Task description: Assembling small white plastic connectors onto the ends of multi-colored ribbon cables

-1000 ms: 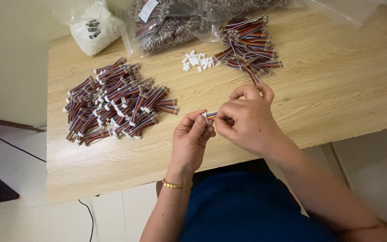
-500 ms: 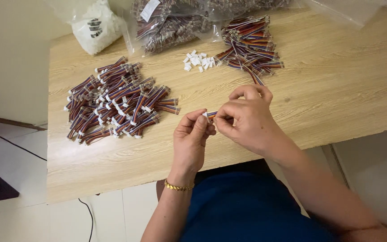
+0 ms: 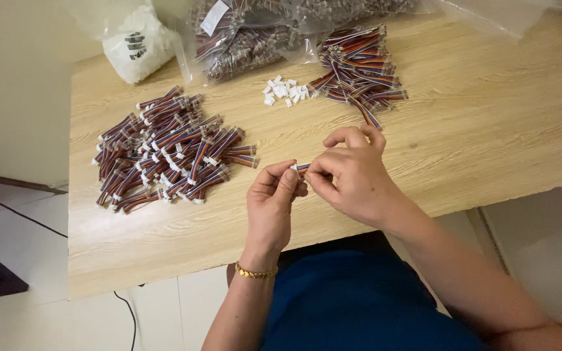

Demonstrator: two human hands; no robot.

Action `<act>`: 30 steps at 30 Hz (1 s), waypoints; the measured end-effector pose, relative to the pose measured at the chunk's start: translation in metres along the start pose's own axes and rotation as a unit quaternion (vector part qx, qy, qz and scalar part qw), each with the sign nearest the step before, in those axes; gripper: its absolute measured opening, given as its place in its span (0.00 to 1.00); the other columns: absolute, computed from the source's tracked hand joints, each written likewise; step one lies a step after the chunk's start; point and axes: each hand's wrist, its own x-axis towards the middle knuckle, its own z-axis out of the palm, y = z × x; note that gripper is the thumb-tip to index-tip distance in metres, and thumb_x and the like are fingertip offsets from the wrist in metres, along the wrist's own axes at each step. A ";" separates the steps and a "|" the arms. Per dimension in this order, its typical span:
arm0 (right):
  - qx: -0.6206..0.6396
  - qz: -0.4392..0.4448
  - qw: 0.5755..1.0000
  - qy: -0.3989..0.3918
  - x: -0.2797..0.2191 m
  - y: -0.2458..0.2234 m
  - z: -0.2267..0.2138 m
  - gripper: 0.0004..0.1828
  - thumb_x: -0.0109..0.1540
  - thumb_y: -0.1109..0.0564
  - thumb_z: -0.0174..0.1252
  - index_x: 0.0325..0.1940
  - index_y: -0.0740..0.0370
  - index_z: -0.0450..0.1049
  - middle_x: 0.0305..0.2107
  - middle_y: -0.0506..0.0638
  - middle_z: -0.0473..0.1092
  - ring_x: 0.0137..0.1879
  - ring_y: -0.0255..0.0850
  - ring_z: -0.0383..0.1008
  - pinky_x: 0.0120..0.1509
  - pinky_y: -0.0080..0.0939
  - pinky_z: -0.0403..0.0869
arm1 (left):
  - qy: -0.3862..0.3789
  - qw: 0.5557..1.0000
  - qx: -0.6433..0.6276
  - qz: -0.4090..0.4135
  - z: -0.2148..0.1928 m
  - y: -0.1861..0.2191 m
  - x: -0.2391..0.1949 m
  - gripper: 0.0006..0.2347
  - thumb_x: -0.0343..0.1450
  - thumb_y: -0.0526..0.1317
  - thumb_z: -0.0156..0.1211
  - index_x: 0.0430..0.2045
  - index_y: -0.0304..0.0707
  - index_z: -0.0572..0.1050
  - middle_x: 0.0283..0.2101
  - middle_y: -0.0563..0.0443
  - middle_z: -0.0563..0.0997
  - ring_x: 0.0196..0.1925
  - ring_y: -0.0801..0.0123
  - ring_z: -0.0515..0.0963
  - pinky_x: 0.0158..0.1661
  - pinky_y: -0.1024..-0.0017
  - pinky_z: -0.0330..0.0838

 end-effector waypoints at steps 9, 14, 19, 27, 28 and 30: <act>-0.022 -0.003 1.000 0.000 -0.002 0.004 0.007 0.05 0.55 0.53 0.60 0.24 0.44 0.72 0.19 0.39 0.70 0.51 0.39 0.67 0.61 0.59 0.49 | -0.002 0.999 0.038 0.002 0.000 0.005 -0.002 0.07 0.70 0.33 0.58 0.40 0.29 0.76 0.31 0.42 0.80 0.28 0.71 0.80 0.32 0.76 0.79; 0.020 0.006 1.000 -0.018 0.001 0.012 0.014 0.05 0.55 0.53 0.59 0.24 0.44 0.72 0.18 0.38 0.69 0.51 0.38 0.68 0.60 0.57 0.50 | 0.001 0.999 0.037 -0.001 -0.003 -0.003 0.004 0.07 0.70 0.32 0.58 0.39 0.29 0.76 0.30 0.43 0.80 0.27 0.71 0.80 0.32 0.77 0.78; 0.007 0.001 1.000 -0.015 0.001 0.016 0.024 0.06 0.56 0.53 0.58 0.25 0.44 0.71 0.19 0.38 0.69 0.50 0.38 0.69 0.60 0.56 0.52 | 0.010 0.999 0.031 -0.010 -0.007 -0.007 0.007 0.07 0.70 0.32 0.57 0.40 0.29 0.76 0.29 0.43 0.79 0.27 0.71 0.80 0.31 0.77 0.78; 0.014 -0.057 0.994 0.095 0.013 -0.010 0.018 0.07 0.64 0.48 0.52 0.37 0.46 0.75 0.45 0.41 0.73 0.58 0.42 0.65 0.67 0.55 0.49 | 0.072 0.996 0.042 -0.008 -0.021 0.021 0.034 0.05 0.71 0.32 0.57 0.37 0.32 0.77 0.27 0.46 0.78 0.27 0.70 0.78 0.33 0.74 0.77; 0.010 -0.056 0.994 0.093 0.013 0.004 0.015 0.07 0.64 0.48 0.52 0.37 0.46 0.75 0.45 0.41 0.73 0.58 0.42 0.65 0.67 0.55 0.49 | 0.070 0.997 0.039 -0.010 -0.029 0.035 0.038 0.05 0.71 0.32 0.57 0.37 0.32 0.77 0.27 0.46 0.78 0.27 0.70 0.78 0.33 0.74 0.77; 0.063 -0.045 0.985 0.157 0.013 0.029 0.010 0.06 0.62 0.55 0.55 0.40 0.49 0.76 0.51 0.48 0.69 0.60 0.49 0.64 0.66 0.51 0.59 | 0.117 0.981 0.121 0.093 -0.047 0.063 0.048 0.03 0.72 0.34 0.59 0.36 0.39 0.75 0.27 0.52 0.75 0.26 0.77 0.75 0.32 0.79 0.76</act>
